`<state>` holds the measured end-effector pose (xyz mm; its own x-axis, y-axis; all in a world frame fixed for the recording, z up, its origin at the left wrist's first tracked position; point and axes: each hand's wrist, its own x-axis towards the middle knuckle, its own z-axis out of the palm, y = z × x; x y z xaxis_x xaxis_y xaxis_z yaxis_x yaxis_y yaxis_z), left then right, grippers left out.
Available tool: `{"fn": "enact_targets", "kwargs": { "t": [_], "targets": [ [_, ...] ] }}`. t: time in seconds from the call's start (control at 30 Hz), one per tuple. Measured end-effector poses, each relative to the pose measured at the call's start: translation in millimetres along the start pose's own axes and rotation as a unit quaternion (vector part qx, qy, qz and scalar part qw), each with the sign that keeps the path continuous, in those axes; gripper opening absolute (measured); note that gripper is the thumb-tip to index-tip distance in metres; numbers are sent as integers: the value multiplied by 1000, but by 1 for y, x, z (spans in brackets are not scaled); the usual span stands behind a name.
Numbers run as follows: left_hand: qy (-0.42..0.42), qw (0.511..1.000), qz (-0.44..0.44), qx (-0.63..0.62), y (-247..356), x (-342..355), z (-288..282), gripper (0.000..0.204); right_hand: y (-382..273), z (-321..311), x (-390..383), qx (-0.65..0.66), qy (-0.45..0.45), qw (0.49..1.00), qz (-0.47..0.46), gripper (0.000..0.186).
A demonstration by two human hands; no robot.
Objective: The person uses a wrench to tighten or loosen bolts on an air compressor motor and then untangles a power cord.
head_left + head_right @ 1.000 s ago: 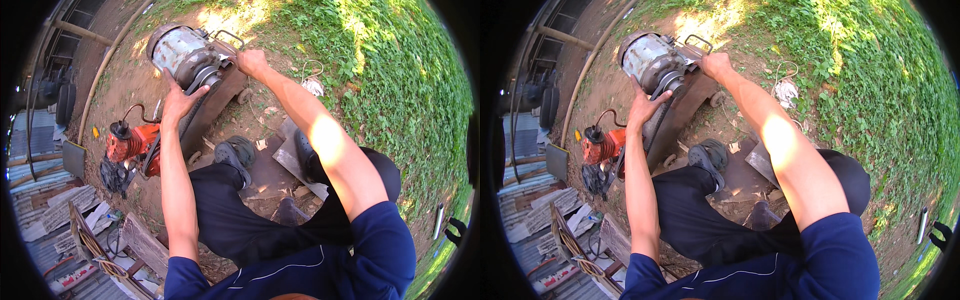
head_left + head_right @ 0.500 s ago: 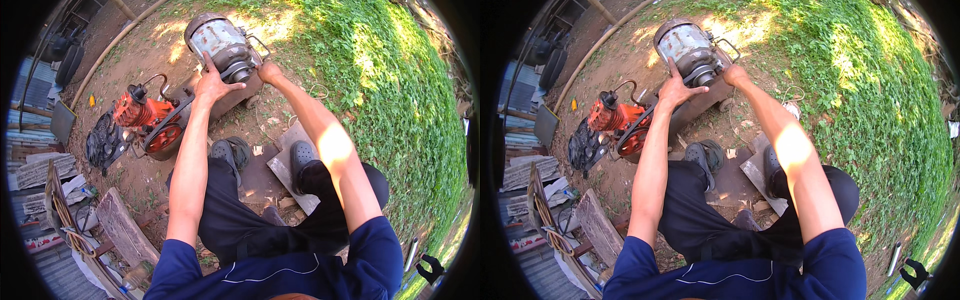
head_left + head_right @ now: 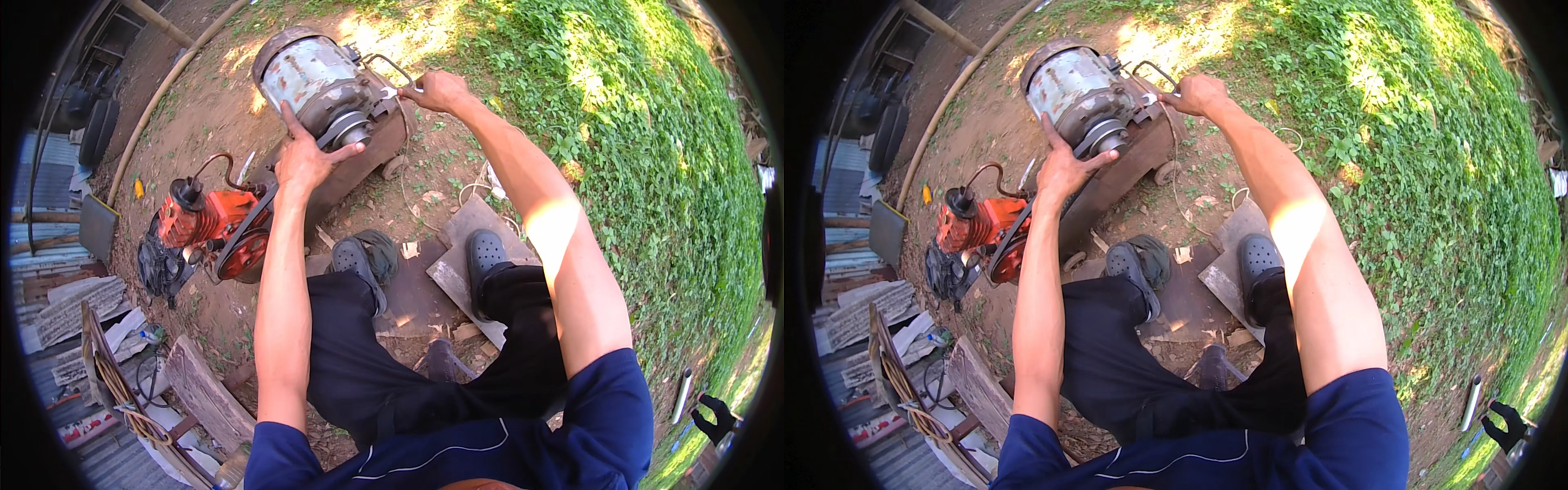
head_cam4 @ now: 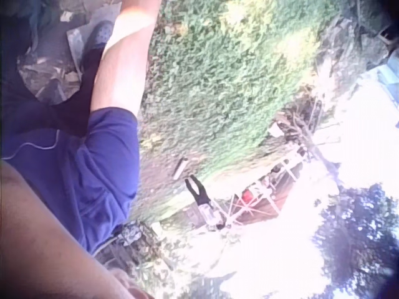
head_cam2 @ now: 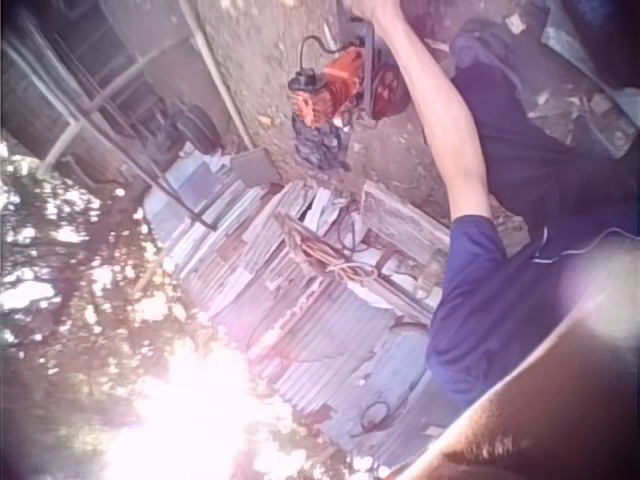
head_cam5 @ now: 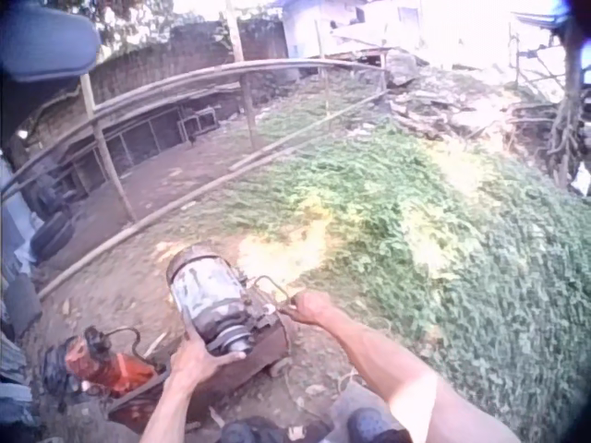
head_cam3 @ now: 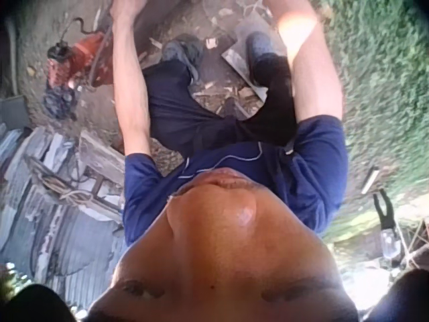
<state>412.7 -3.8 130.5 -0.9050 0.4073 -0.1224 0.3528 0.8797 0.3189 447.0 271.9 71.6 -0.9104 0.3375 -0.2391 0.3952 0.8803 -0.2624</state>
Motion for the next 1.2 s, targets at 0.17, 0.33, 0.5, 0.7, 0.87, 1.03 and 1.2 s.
{"fn": "enact_targets", "kwargs": {
  "t": [0.17, 0.33, 0.5, 0.7, 0.87, 1.03, 1.2],
  "targets": [
    [15, 998, 35, -45, -16, 9, 10, 155, -6, 6, 17, 14, -5, 999, -37, 68],
    [-25, 999, 18, -42, -1, 2, 0, 151, -7, 5, 32, 18, -44, 997, -55, 67],
    [-17, 998, 25, -49, -1, 2, 3, 152, -16, -4, 42, -39, -44, 993, -101, 69],
    [5, 998, 42, -47, -2, 3, 5, 152, -19, 2, 51, -66, -26, 991, -116, 70],
    [-3, 998, 24, -50, 0, 3, 3, 152, -20, 26, 27, -13, 29, 998, -60, 70],
    [-3, 999, 5, -39, -3, 5, 6, 152, -25, 23, 21, -31, 29, 998, -55, 61],
    [8, 999, -37, 7, 10, -1, 5, 153, -26, 41, 4, -35, 92, 994, -49, 46]
  ]
}}
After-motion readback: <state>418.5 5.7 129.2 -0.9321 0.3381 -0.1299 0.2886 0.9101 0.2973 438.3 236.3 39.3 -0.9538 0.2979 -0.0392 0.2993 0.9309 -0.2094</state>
